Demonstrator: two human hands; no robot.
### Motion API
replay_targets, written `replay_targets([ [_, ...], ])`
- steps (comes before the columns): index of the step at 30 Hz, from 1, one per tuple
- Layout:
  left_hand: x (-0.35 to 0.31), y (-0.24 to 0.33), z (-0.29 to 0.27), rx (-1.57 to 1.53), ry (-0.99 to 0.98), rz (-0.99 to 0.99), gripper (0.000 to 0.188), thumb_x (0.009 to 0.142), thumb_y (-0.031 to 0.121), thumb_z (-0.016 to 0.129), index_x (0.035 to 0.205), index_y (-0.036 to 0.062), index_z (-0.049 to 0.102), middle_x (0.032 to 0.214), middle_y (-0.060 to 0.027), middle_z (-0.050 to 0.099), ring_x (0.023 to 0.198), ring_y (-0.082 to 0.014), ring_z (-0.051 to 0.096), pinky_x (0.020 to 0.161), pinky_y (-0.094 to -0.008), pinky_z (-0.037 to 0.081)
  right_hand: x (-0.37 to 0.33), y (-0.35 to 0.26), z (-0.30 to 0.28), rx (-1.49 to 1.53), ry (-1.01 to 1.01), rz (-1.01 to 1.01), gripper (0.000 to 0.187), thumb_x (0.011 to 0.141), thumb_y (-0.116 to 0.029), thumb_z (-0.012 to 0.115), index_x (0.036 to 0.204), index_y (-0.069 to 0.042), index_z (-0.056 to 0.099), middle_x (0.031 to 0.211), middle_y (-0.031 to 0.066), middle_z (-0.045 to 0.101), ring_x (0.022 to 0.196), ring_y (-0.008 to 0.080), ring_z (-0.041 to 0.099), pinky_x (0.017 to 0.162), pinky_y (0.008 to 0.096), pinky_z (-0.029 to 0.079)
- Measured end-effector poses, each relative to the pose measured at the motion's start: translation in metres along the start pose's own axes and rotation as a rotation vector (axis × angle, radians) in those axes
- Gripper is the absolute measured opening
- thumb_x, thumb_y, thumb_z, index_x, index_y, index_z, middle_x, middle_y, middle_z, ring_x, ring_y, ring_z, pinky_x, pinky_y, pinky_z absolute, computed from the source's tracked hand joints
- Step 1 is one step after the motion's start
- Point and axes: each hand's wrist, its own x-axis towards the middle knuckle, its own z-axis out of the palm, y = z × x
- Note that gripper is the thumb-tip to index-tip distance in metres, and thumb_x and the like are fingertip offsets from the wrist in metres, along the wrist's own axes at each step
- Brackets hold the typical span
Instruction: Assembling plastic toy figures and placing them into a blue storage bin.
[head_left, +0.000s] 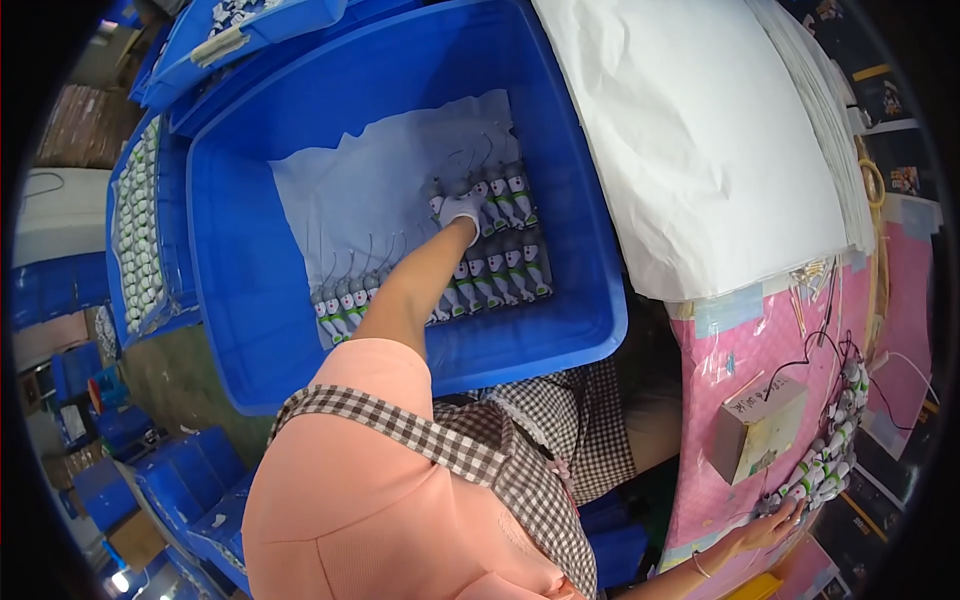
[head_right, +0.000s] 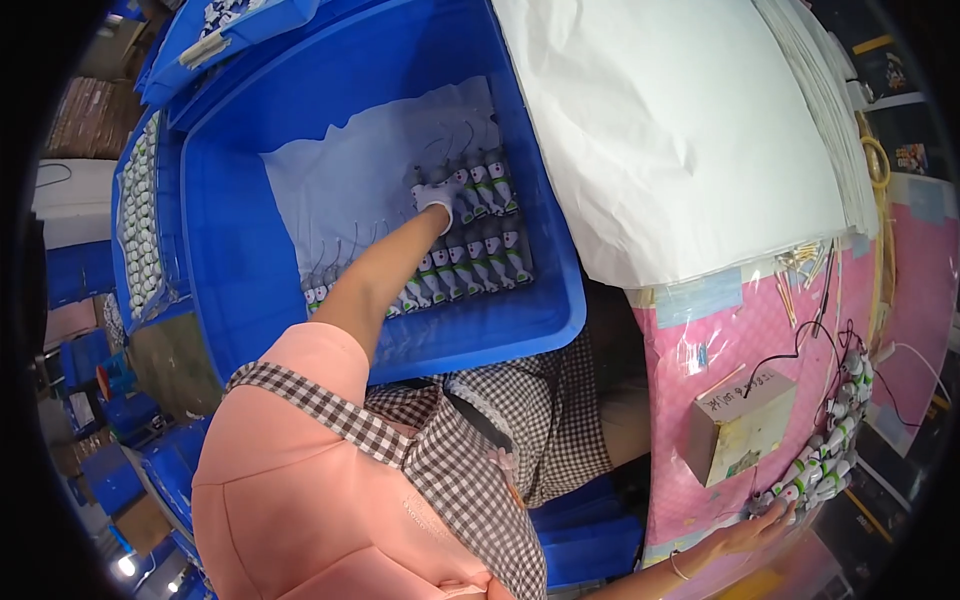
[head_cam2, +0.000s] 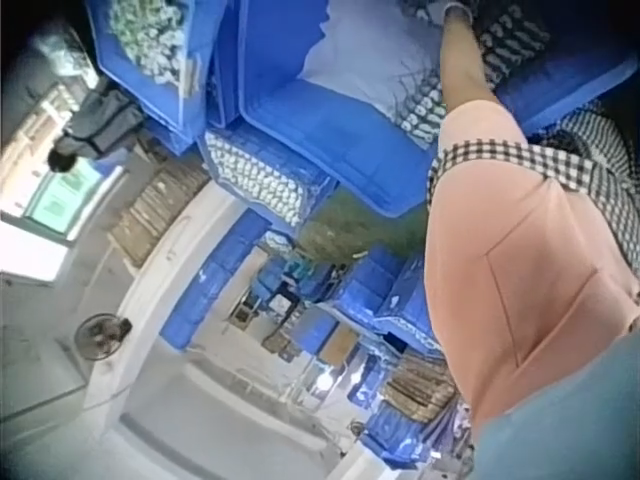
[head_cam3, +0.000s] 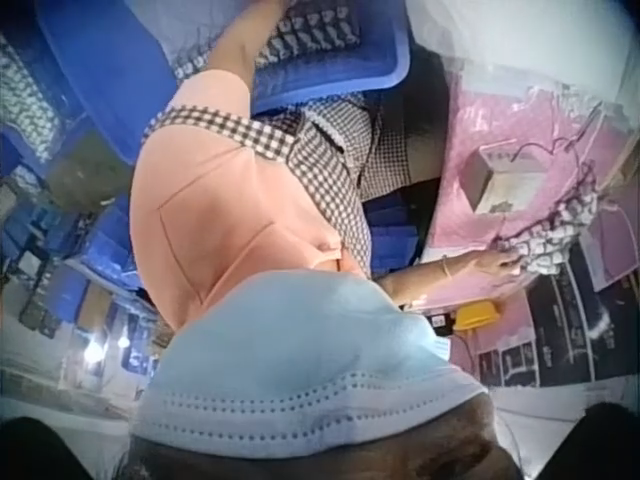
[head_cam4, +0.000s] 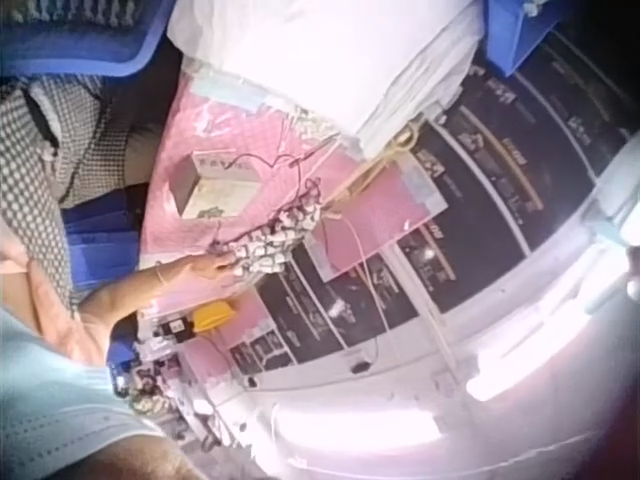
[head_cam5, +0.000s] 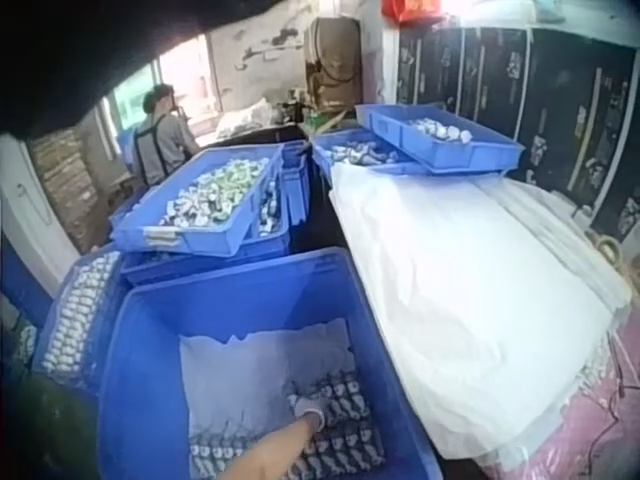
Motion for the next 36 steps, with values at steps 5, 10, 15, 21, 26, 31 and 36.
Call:
replay_targets([
  [5, -0.029, 0.020, -0.068, -0.295, -0.310, 0.079, 0.042, 0.074, 0.037, 0.072, 0.094, 0.0010, 0.063, 0.091, -0.0137, 0.067, 0.083, -0.0274, 0.063, 0.077, -0.0338, 0.045, 0.006, 0.010, -0.021, -0.060, 0.036, -0.117, 0.033, 0.093, -0.019, 0.051, 0.119, 0.000, 0.058, 0.122, 0.0118, 0.055, 0.108, 0.0225, 0.054, 0.090, 0.0312, 0.045],
  [10, -0.069, 0.047, -0.138, -0.548, -0.434, 0.166, 0.028, 0.078, 0.022, 0.072, 0.091, -0.0002, 0.062, 0.081, -0.0045, 0.063, 0.073, -0.0094, 0.055, 0.068, -0.0262, 0.044, 0.020, 0.027, -0.024, 0.001, -0.055, -0.337, 0.033, 0.092, -0.019, 0.051, 0.118, 0.001, 0.058, 0.121, 0.0121, 0.056, 0.107, 0.0232, 0.054, 0.090, 0.0313, 0.045],
  [15, -0.046, 0.025, -0.134, -0.521, -0.440, 0.133, 0.030, 0.078, 0.025, 0.071, 0.089, -0.0007, 0.062, 0.083, -0.0082, 0.064, 0.075, -0.0136, 0.058, 0.070, -0.0288, 0.045, 0.015, 0.031, -0.013, -0.029, 0.018, -0.400, 0.031, 0.091, -0.019, 0.052, 0.115, 0.001, 0.061, 0.120, 0.0116, 0.057, 0.105, 0.0229, 0.055, 0.088, 0.0303, 0.047],
  [21, 0.105, -0.068, -0.084, 0.025, -0.314, -0.035, 0.047, 0.072, 0.037, 0.072, 0.096, -0.0026, 0.064, 0.093, -0.0185, 0.066, 0.086, -0.0290, 0.065, 0.076, -0.0372, 0.049, -0.006, -0.034, -0.003, 0.085, -0.020, -0.031, 0.039, 0.090, -0.023, 0.047, 0.120, 0.000, 0.056, 0.126, 0.0134, 0.052, 0.111, 0.0250, 0.053, 0.086, 0.0340, 0.046],
  [26, 0.055, -0.029, -0.044, -0.026, -0.633, -0.165, 0.039, 0.078, 0.034, 0.069, 0.094, -0.0004, 0.063, 0.083, -0.0119, 0.065, 0.067, -0.0231, 0.063, 0.059, -0.0369, 0.052, -0.010, -0.039, -0.024, 0.173, 0.036, 0.000, 0.033, 0.091, -0.017, 0.051, 0.118, 0.000, 0.059, 0.121, 0.0096, 0.057, 0.106, 0.0215, 0.055, 0.082, 0.0292, 0.046],
  [31, 0.047, -0.023, -0.048, -0.005, -0.629, -0.206, 0.036, 0.082, 0.034, 0.064, 0.099, 0.0019, 0.063, 0.085, -0.0123, 0.064, 0.069, -0.0240, 0.063, 0.056, -0.0393, 0.051, -0.004, -0.022, -0.030, 0.171, 0.068, 0.113, 0.033, 0.090, -0.019, 0.052, 0.119, -0.004, 0.059, 0.122, 0.0059, 0.057, 0.109, 0.0199, 0.053, 0.082, 0.0288, 0.046],
  [36, 0.050, -0.017, -0.045, 0.620, -0.524, 0.278, 0.054, 0.084, 0.050, 0.049, 0.114, 0.0061, 0.060, 0.114, -0.0197, 0.059, 0.107, -0.0369, 0.056, 0.087, -0.0426, 0.046, 0.003, 0.007, -0.046, 0.162, 0.081, 0.074, 0.034, 0.091, -0.019, 0.050, 0.121, -0.006, 0.057, 0.122, 0.0060, 0.056, 0.110, 0.0199, 0.052, 0.081, 0.0269, 0.046],
])
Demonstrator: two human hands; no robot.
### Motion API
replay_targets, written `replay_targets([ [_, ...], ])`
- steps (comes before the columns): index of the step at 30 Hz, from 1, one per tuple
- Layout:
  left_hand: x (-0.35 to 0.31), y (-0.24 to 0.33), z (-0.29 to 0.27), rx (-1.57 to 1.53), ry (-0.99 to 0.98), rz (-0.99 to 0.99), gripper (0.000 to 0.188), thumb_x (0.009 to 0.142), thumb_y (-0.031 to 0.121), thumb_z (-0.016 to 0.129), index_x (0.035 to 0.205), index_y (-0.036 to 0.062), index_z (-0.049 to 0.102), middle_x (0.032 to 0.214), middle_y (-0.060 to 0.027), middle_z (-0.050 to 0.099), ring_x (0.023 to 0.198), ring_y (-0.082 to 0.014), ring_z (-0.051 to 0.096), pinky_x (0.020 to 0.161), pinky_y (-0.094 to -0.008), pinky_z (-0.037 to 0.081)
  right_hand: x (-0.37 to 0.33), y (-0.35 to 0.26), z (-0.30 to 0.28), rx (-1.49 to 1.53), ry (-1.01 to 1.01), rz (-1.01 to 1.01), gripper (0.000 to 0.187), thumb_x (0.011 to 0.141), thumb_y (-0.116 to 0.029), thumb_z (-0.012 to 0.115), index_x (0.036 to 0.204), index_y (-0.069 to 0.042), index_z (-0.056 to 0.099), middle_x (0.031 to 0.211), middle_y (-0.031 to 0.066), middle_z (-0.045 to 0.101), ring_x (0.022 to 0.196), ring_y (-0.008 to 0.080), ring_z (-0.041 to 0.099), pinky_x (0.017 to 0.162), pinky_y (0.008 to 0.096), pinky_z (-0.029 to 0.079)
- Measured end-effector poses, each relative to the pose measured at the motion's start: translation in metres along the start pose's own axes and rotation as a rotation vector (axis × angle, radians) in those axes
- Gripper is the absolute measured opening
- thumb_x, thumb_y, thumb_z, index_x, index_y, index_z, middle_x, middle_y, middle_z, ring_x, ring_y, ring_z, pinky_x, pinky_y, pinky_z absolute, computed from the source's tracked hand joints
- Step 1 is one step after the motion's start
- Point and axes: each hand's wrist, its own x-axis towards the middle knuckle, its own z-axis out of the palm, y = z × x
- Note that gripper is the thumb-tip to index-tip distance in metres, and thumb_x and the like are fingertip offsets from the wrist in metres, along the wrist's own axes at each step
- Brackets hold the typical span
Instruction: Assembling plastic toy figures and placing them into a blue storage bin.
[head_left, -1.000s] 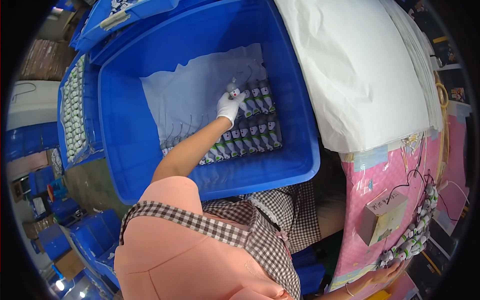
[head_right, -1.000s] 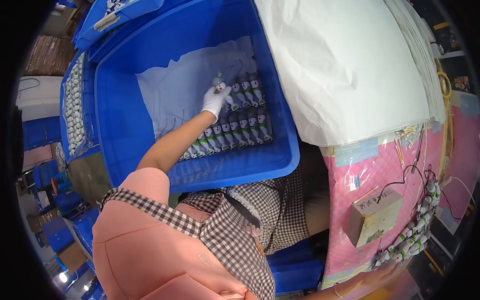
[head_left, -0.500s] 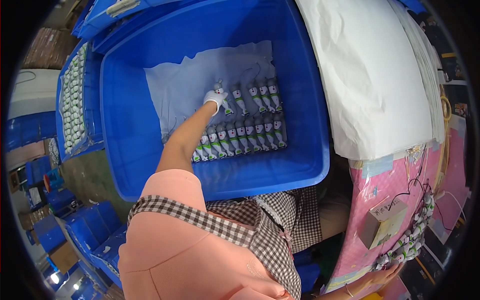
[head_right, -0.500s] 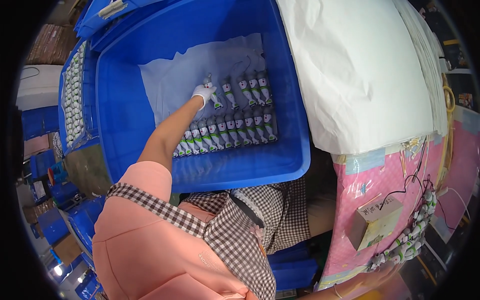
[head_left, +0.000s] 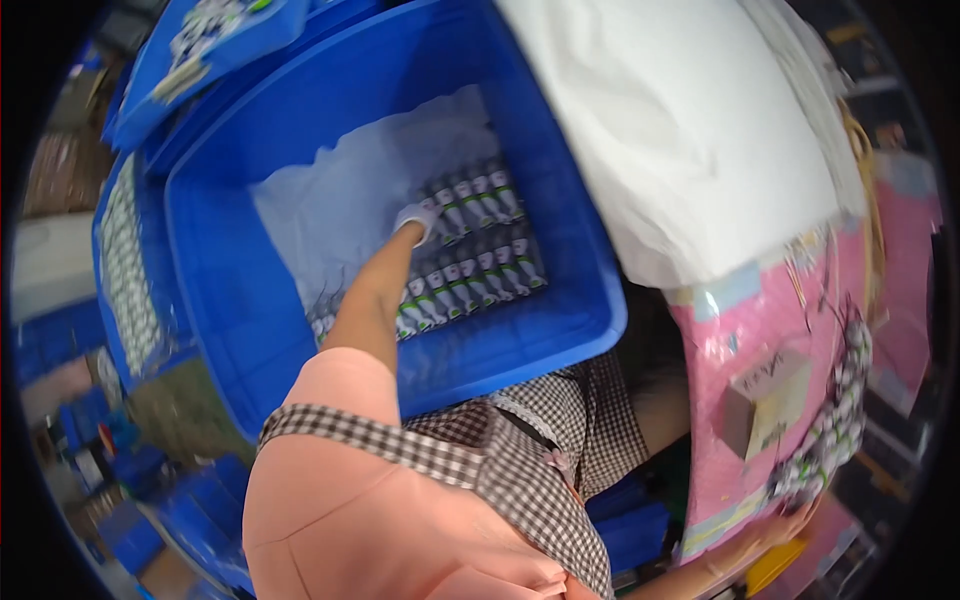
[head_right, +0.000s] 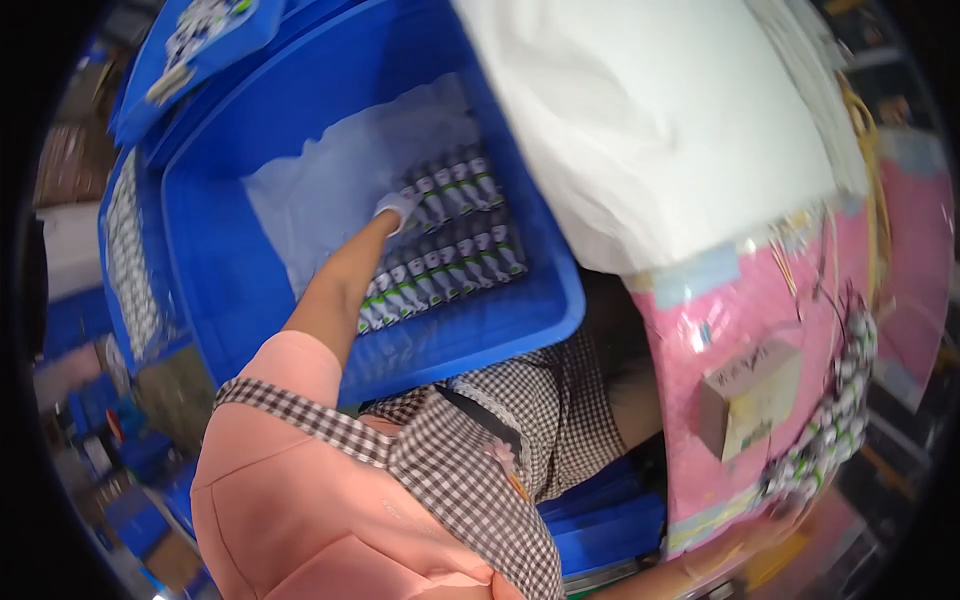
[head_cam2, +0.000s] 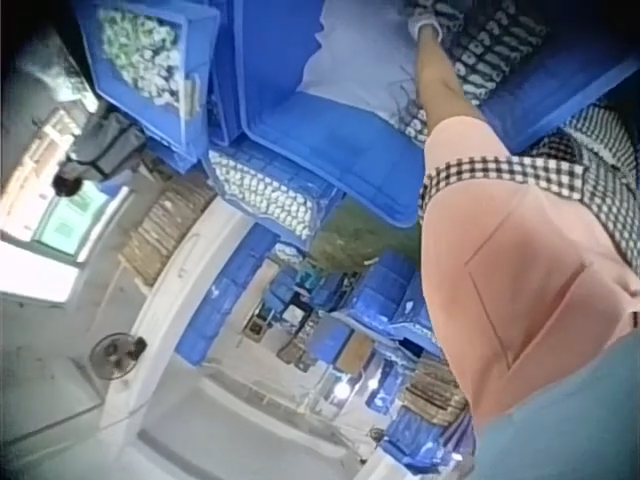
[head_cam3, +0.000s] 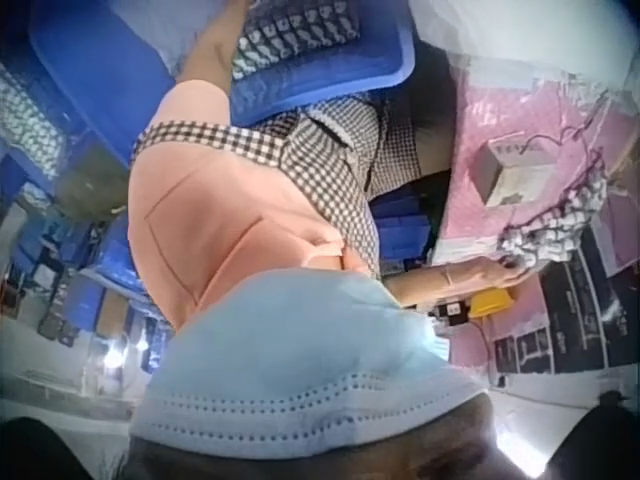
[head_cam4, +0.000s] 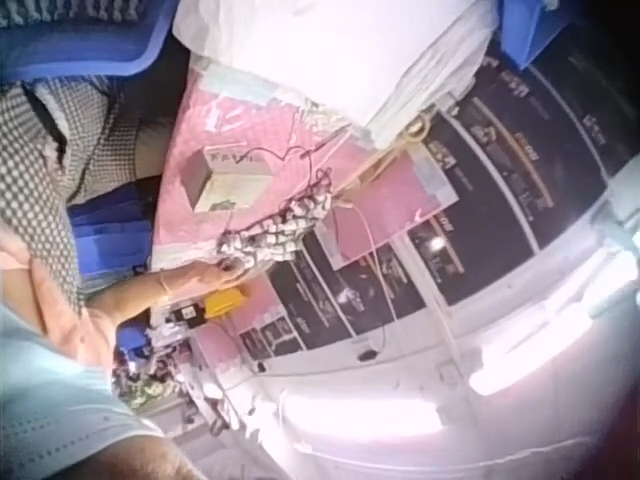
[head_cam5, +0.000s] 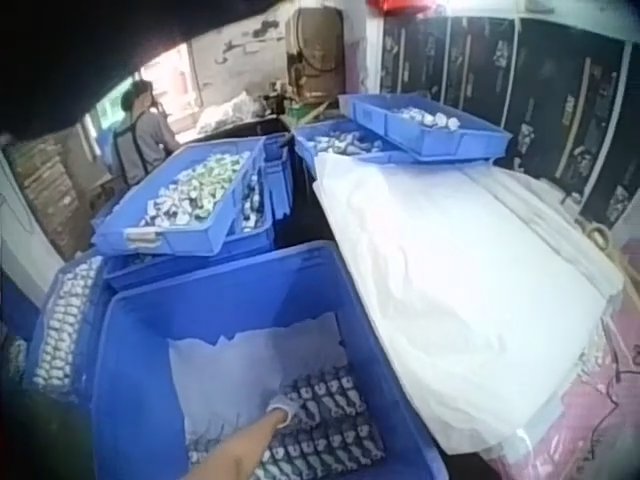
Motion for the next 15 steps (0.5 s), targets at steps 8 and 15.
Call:
replay_targets([
  [8, -0.070, 0.051, -0.156, -0.879, 0.204, 0.390, 0.028, 0.092, 0.027, 0.051, 0.100, 0.0042, 0.066, 0.074, -0.0029, 0.060, 0.061, -0.0064, 0.050, 0.058, -0.0207, 0.043, -0.037, -0.076, 0.006, 0.998, -0.156, 0.374, 0.036, 0.092, -0.022, 0.050, 0.122, -0.002, 0.050, 0.104, 0.0099, 0.063, 0.091, 0.0167, 0.060, 0.075, 0.0293, 0.050],
  [15, -0.409, 0.276, -0.151, -0.663, 0.082, 1.412, 0.021, 0.087, 0.013, 0.061, 0.106, 0.0047, 0.060, 0.092, -0.0074, 0.063, 0.081, -0.0176, 0.061, 0.074, -0.0273, 0.049, -0.066, -0.113, 0.006, 1.416, -0.569, 0.741, 0.040, 0.095, -0.034, 0.045, 0.105, 0.003, 0.055, 0.090, 0.0162, 0.062, 0.071, 0.0188, 0.060, 0.065, 0.0285, 0.050],
])
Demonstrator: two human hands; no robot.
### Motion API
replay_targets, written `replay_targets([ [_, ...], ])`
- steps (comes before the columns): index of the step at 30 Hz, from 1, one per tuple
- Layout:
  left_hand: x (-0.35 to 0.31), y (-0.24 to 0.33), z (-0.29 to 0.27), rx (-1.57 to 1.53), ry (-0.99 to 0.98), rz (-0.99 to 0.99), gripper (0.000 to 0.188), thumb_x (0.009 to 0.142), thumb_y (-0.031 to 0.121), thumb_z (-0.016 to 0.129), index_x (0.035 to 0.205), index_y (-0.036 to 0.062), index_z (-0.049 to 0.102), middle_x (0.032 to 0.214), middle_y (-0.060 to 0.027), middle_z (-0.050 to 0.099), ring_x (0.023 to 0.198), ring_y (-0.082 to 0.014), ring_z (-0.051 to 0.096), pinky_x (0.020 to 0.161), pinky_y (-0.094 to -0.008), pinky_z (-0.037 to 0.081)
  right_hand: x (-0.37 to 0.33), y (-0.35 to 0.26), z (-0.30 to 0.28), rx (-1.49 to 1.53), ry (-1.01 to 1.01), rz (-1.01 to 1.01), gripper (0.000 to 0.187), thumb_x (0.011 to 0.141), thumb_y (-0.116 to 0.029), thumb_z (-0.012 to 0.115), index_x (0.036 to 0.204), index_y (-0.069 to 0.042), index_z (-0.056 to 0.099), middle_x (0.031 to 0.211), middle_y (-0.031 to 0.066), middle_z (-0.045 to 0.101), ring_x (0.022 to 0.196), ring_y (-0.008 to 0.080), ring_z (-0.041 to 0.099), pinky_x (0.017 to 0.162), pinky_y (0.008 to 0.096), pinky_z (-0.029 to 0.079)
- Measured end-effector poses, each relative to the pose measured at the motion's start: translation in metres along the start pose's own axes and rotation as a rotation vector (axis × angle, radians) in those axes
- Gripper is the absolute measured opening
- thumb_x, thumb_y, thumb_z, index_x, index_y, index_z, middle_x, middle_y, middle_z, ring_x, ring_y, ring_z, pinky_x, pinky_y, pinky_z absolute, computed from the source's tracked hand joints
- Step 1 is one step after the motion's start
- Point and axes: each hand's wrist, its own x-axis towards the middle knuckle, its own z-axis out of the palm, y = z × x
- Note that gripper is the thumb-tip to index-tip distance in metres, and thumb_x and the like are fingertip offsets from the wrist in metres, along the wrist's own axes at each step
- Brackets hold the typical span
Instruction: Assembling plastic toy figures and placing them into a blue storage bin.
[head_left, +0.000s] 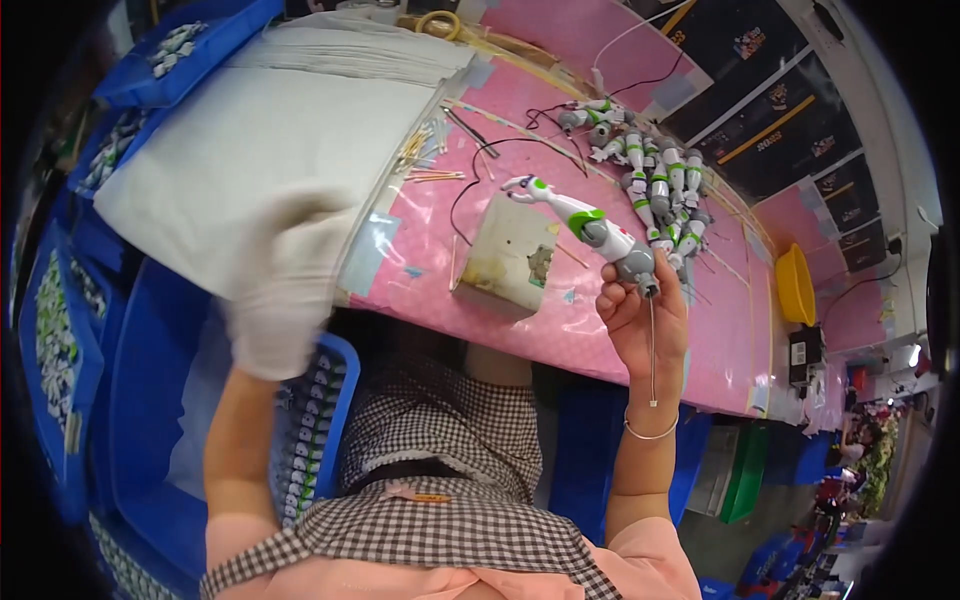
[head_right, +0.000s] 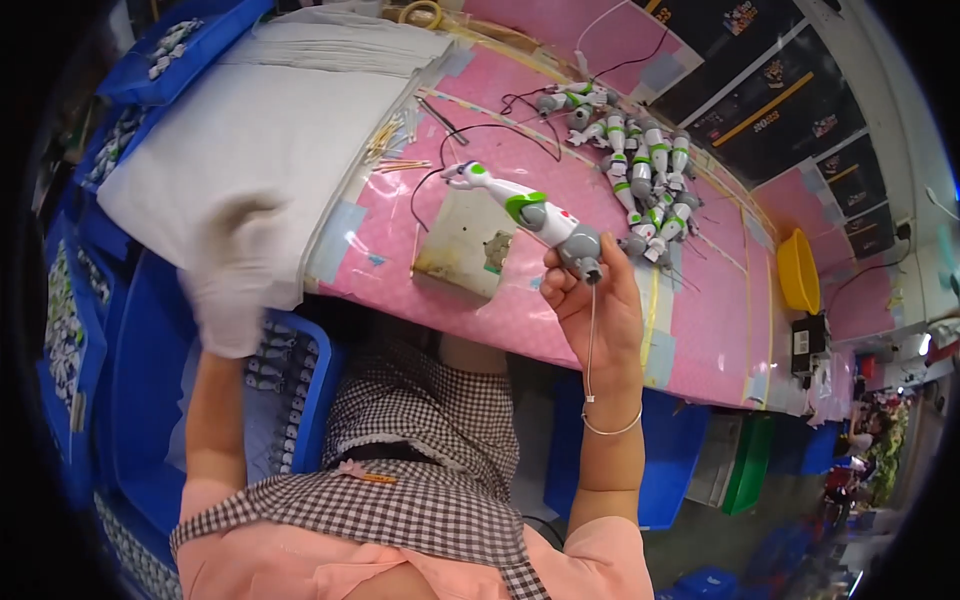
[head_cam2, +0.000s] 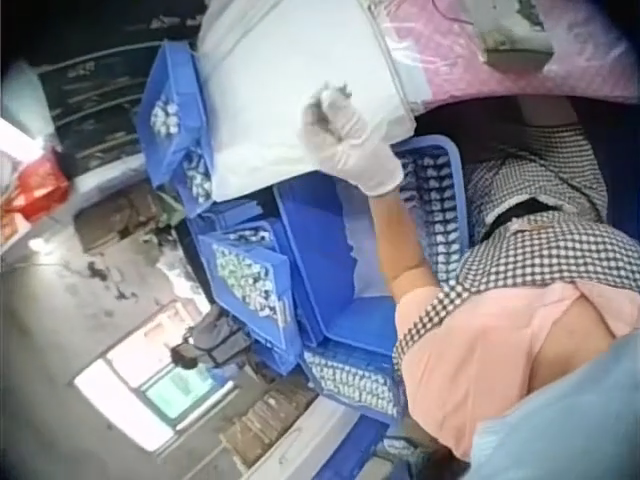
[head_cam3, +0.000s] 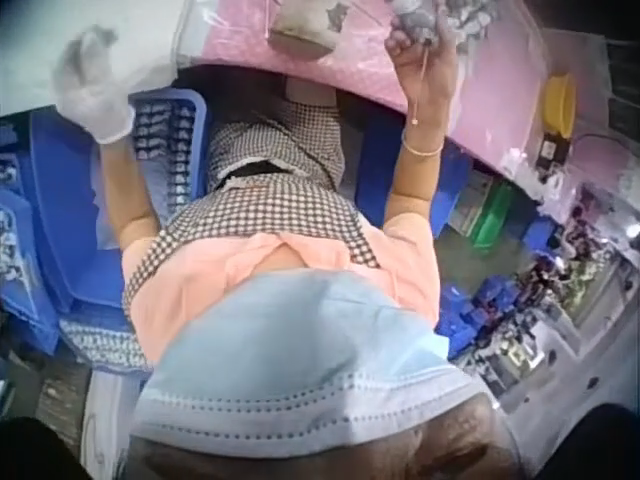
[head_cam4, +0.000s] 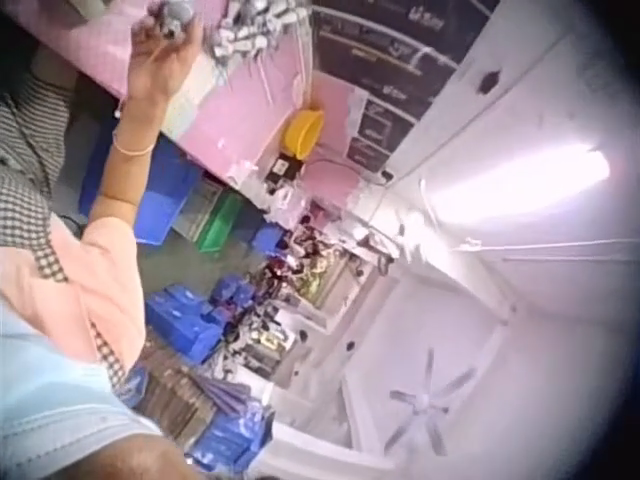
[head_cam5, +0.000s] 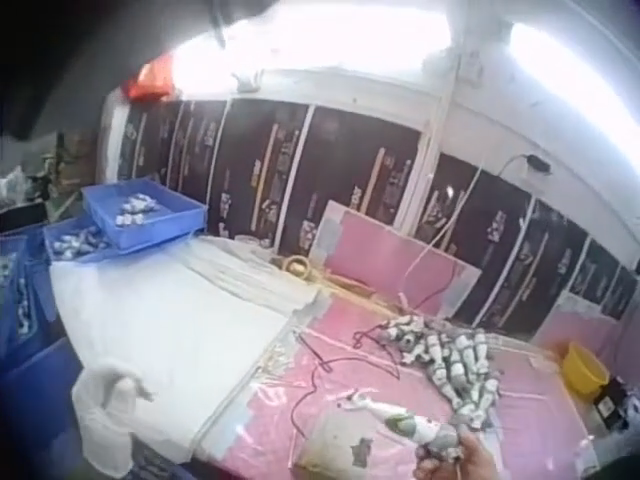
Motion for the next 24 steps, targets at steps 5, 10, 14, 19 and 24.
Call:
replay_targets([
  [5, 0.005, 0.063, 0.120, 0.220, -0.693, 0.757, 0.059, 0.069, 0.003, 0.065, 0.124, 0.0000, 0.043, 0.099, -0.0169, 0.057, 0.091, -0.0349, 0.057, 0.081, -0.0383, 0.046, -0.001, 0.019, 0.018, -0.199, -0.086, 0.046, 0.040, 0.097, -0.037, 0.041, 0.103, 0.000, 0.057, 0.081, 0.0113, 0.062, 0.065, 0.0164, 0.057, 0.058, 0.0259, 0.046],
  [10, 0.012, 0.043, 0.118, -0.822, -0.856, -0.505, 0.031, 0.093, 0.025, 0.052, 0.116, 0.0039, 0.049, 0.101, -0.0076, 0.061, 0.095, -0.0226, 0.060, 0.084, -0.0389, 0.049, 0.011, 0.037, -0.039, -0.294, -0.148, -0.094, 0.040, 0.098, -0.030, 0.041, 0.121, 0.002, 0.049, 0.090, 0.0126, 0.065, 0.066, 0.0166, 0.061, 0.062, 0.0267, 0.051],
  [14, 0.002, 0.024, 0.125, -1.398, -0.447, -0.824, 0.031, 0.094, 0.026, 0.051, 0.116, 0.0057, 0.045, 0.110, -0.0099, 0.056, 0.106, -0.0274, 0.055, 0.087, -0.0428, 0.049, -0.005, 0.081, -0.019, -0.165, -0.153, 0.092, 0.046, 0.096, -0.032, 0.047, 0.130, -0.002, 0.041, 0.103, 0.0155, 0.060, 0.077, 0.0195, 0.064, 0.068, 0.0273, 0.054],
  [19, -0.007, 0.013, 0.128, -1.408, -0.528, -0.745, 0.038, 0.094, 0.027, 0.050, 0.122, 0.0032, 0.044, 0.120, -0.0127, 0.054, 0.113, -0.0291, 0.053, 0.095, -0.0450, 0.045, -0.006, 0.118, -0.014, 0.277, -0.375, 0.042, 0.053, 0.087, -0.020, 0.063, 0.132, -0.012, 0.036, 0.115, 0.0173, 0.054, 0.084, 0.0216, 0.063, 0.072, 0.0321, 0.055],
  [24, -0.006, 0.017, 0.118, -1.336, -0.616, -0.748, 0.036, 0.095, 0.027, 0.047, 0.122, 0.0038, 0.042, 0.119, -0.0138, 0.054, 0.116, -0.0308, 0.051, 0.094, -0.0468, 0.048, -0.006, 0.109, -0.020, -0.337, -0.291, -0.265, 0.044, 0.079, 0.003, 0.064, 0.120, -0.007, 0.050, 0.099, 0.0116, 0.059, 0.079, 0.0159, 0.058, 0.072, 0.0263, 0.050],
])
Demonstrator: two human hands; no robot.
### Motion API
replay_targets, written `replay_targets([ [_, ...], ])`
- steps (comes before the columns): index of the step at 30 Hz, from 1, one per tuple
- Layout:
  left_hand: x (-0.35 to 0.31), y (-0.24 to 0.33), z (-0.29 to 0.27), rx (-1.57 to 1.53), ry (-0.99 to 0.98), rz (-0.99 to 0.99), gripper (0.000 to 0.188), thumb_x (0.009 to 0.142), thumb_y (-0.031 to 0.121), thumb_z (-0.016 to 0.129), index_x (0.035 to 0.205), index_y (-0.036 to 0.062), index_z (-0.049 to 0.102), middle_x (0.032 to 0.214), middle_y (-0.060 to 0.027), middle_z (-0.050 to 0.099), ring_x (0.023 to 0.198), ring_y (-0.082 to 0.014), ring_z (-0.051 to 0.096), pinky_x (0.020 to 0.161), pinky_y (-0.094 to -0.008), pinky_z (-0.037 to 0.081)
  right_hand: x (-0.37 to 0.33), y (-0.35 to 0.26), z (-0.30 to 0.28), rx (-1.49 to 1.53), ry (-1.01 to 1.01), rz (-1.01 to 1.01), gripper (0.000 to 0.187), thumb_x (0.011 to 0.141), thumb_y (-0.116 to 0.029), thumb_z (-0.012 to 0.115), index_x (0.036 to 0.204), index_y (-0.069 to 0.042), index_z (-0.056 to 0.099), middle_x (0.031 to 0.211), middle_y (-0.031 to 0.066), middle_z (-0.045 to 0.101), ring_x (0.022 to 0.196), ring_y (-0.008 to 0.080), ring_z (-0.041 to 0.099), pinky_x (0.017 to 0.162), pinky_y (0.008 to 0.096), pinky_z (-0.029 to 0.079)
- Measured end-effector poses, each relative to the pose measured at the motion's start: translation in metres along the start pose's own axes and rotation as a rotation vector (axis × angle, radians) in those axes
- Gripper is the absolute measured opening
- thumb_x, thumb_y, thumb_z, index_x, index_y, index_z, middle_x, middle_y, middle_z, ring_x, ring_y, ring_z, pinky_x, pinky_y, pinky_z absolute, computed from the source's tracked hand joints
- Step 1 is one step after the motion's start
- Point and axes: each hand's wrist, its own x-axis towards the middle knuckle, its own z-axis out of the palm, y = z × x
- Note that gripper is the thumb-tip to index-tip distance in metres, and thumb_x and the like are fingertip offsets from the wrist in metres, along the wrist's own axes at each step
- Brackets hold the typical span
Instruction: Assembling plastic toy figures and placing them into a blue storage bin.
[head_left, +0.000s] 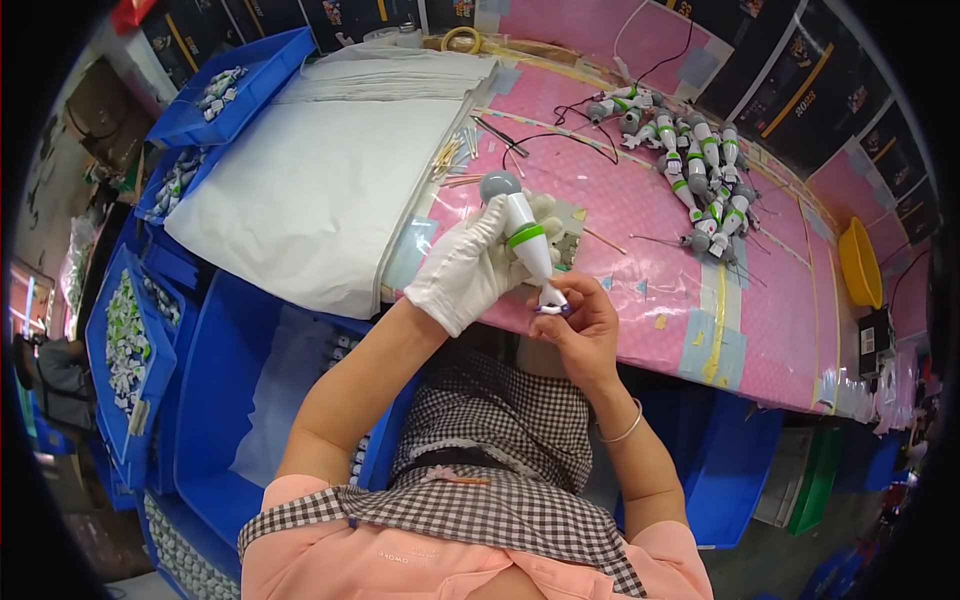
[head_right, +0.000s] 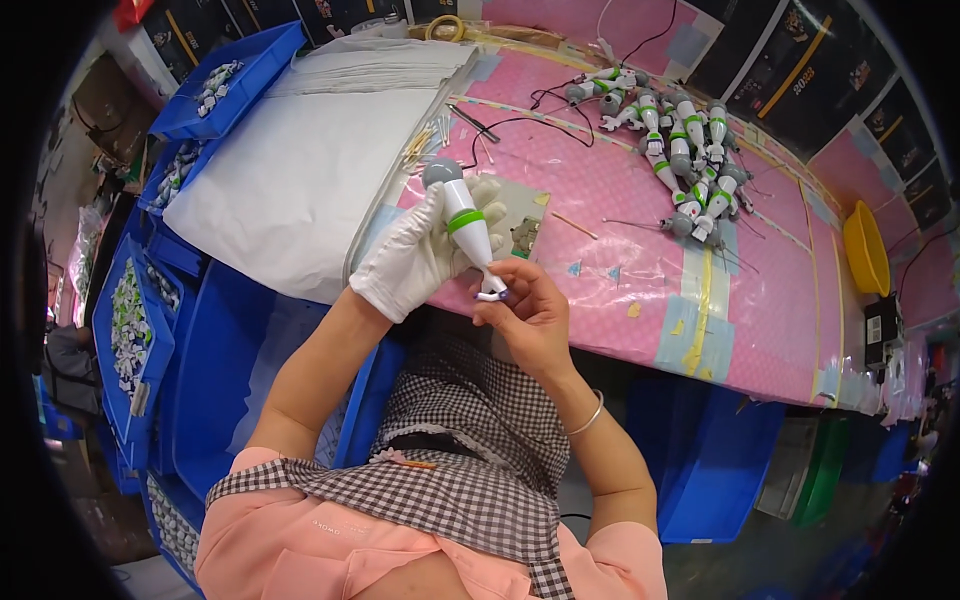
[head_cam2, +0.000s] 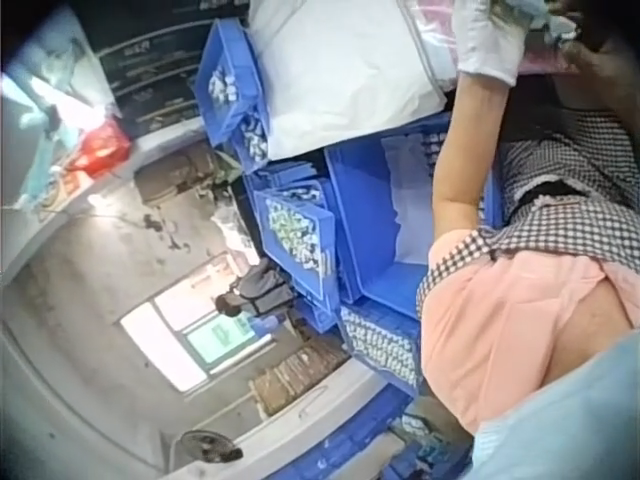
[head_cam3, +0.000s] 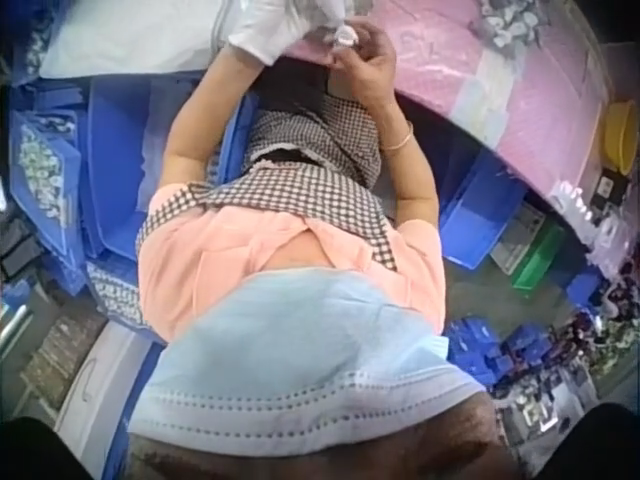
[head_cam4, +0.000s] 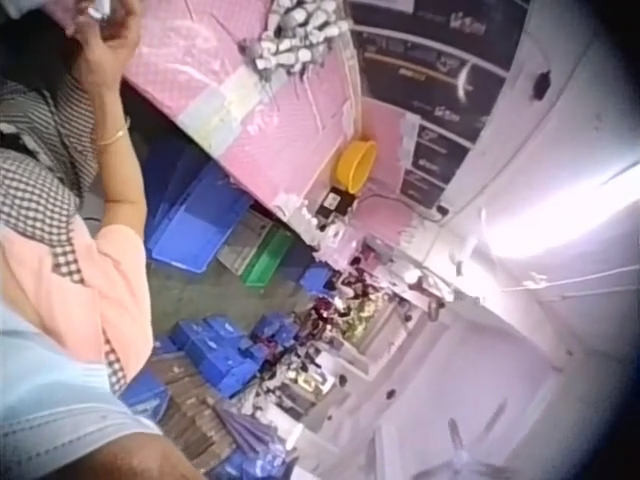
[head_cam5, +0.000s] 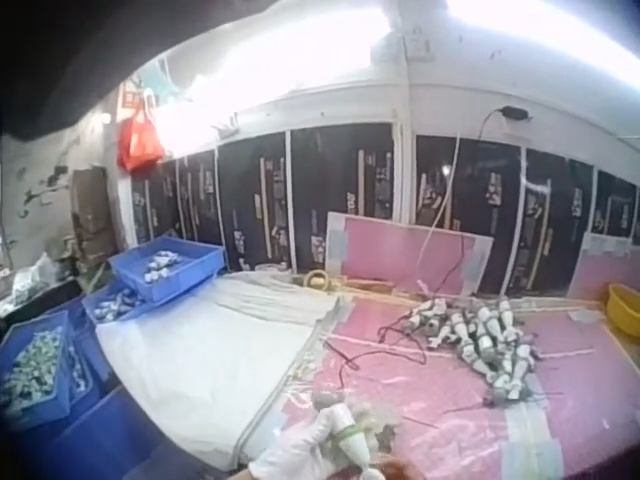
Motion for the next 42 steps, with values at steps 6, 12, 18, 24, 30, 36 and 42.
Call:
replay_targets([
  [6, -0.001, -0.005, -0.006, -0.080, 0.106, -0.102, 0.048, 0.096, 0.046, 0.034, 0.119, 0.0054, 0.046, 0.114, -0.0121, 0.057, 0.095, -0.0251, 0.059, 0.083, -0.0396, 0.051, 0.004, -0.033, 0.010, -0.754, -0.162, -0.233, 0.047, 0.066, 0.009, 0.069, 0.109, -0.008, 0.064, 0.096, 0.0062, 0.057, 0.083, 0.0116, 0.054, 0.072, 0.0238, 0.046],
  [12, -0.008, -0.009, -0.014, -0.132, 0.021, -0.279, 0.058, 0.091, 0.053, 0.041, 0.119, 0.0032, 0.049, 0.097, -0.0077, 0.059, 0.076, -0.0176, 0.055, 0.065, -0.0289, 0.048, 0.022, -0.062, -0.019, -0.601, 0.137, 0.155, 0.027, 0.088, -0.009, 0.057, 0.114, -0.003, 0.061, 0.091, 0.0039, 0.062, 0.063, 0.0098, 0.055, 0.062, 0.0220, 0.047],
  [18, -0.027, -0.029, -0.013, -0.005, 0.068, -0.365, 0.058, 0.093, 0.055, 0.033, 0.116, 0.0051, 0.049, 0.095, -0.0113, 0.060, 0.075, -0.0190, 0.057, 0.066, -0.0312, 0.049, 0.051, -0.050, -0.029, 0.162, 0.495, 0.144, 0.030, 0.093, -0.020, 0.053, 0.117, -0.003, 0.057, 0.103, 0.0103, 0.066, 0.069, 0.0116, 0.063, 0.064, 0.0232, 0.053],
  [24, -0.046, -0.043, -0.017, 0.417, 0.051, -0.284, 0.056, 0.096, 0.051, 0.028, 0.118, 0.0031, 0.047, 0.094, -0.0106, 0.060, 0.075, -0.0165, 0.058, 0.066, -0.0286, 0.049, 0.030, -0.055, -0.040, 0.232, 0.426, 0.199, 0.027, 0.089, -0.019, 0.058, 0.108, -0.001, 0.060, 0.105, 0.0129, 0.065, 0.067, 0.0123, 0.065, 0.064, 0.0247, 0.056],
  [30, -0.049, -0.056, -0.005, 0.958, 0.073, -0.426, 0.030, 0.088, 0.026, 0.057, 0.107, 0.0042, 0.051, 0.081, -0.0015, 0.058, 0.062, -0.0061, 0.053, 0.052, -0.0188, 0.042, 0.033, -0.047, -0.049, -0.347, 0.341, 0.305, 0.021, 0.088, -0.018, 0.053, 0.093, -0.001, 0.065, 0.066, -0.0026, 0.049, 0.046, 0.0033, 0.037, 0.042, 0.0196, 0.029],
  [36, -0.032, -0.049, -0.004, 0.801, 0.134, -0.279, 0.033, 0.092, 0.032, 0.054, 0.107, 0.0020, 0.052, 0.085, -0.0052, 0.059, 0.067, -0.0105, 0.058, 0.059, -0.0221, 0.046, 0.053, -0.031, -0.069, -0.710, 0.059, 0.287, 0.018, 0.086, -0.016, 0.051, 0.077, -0.004, 0.062, 0.061, -0.0053, 0.046, 0.048, 0.0017, 0.034, 0.042, 0.0189, 0.025],
  [42, -0.026, -0.041, -0.001, 0.518, 0.166, -0.258, 0.038, 0.091, 0.030, 0.057, 0.117, 0.0025, 0.050, 0.102, -0.0038, 0.058, 0.091, -0.0142, 0.059, 0.079, -0.0320, 0.051, 0.066, -0.037, -0.068, -0.576, 0.007, 0.598, 0.026, 0.085, -0.023, 0.049, 0.066, -0.008, 0.058, 0.058, -0.0063, 0.045, 0.049, 0.0016, 0.032, 0.042, 0.0197, 0.022],
])
